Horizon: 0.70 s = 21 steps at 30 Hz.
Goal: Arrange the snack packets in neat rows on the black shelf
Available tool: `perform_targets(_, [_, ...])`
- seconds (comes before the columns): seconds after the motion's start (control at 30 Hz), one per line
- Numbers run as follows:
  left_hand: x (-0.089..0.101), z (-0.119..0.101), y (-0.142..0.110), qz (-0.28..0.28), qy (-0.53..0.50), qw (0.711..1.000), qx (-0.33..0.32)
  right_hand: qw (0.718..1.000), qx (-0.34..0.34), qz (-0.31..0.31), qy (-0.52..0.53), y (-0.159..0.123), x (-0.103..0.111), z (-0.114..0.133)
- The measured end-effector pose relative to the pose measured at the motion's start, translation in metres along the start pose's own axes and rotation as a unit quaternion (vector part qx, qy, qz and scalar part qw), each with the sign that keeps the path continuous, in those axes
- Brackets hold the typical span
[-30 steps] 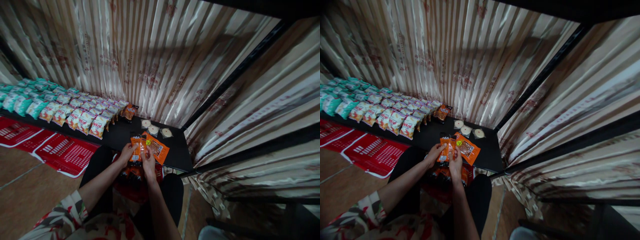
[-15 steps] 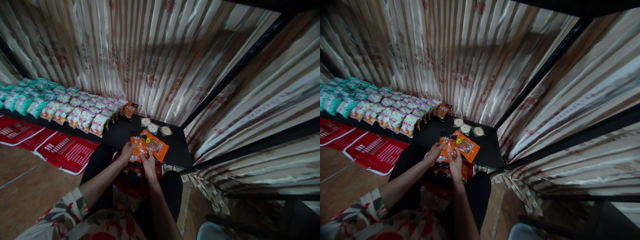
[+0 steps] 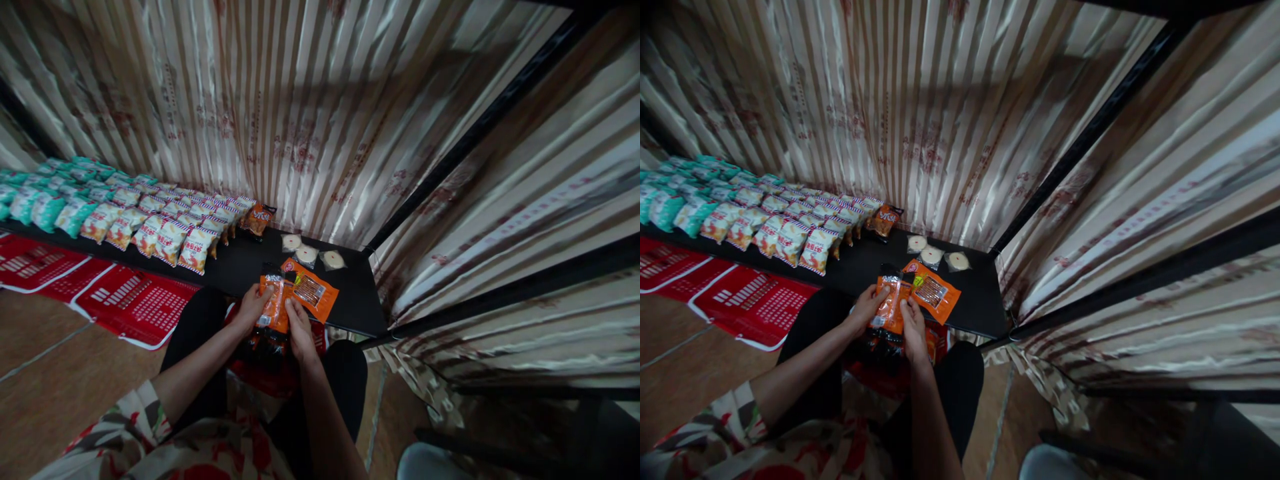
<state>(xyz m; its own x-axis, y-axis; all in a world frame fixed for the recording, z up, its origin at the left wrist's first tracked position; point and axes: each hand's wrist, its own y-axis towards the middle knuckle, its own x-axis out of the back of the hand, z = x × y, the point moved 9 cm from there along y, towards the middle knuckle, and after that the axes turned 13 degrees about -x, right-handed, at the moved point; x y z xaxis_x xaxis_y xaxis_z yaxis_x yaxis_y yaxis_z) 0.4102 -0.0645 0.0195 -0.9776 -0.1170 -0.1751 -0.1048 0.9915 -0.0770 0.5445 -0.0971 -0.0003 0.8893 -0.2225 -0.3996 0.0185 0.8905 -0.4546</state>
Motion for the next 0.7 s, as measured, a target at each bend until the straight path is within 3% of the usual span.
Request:
perform_targets(0.23, [-0.003,-0.004,-0.015,0.042,0.072,0.996,-0.024,0.999,0.013,-0.019,0.046,0.001,-0.001,0.020])
perform_targets(0.5, [-0.013,-0.005,-0.022,0.085,-0.018,0.996,0.003,0.997,0.026,-0.051,0.054,0.008,0.001,0.023])
perform_targets(0.7, [-0.016,-0.019,-0.010,0.047,-0.061,0.997,-0.019,0.997,0.012,-0.033,0.075,0.008,-0.004,0.019])
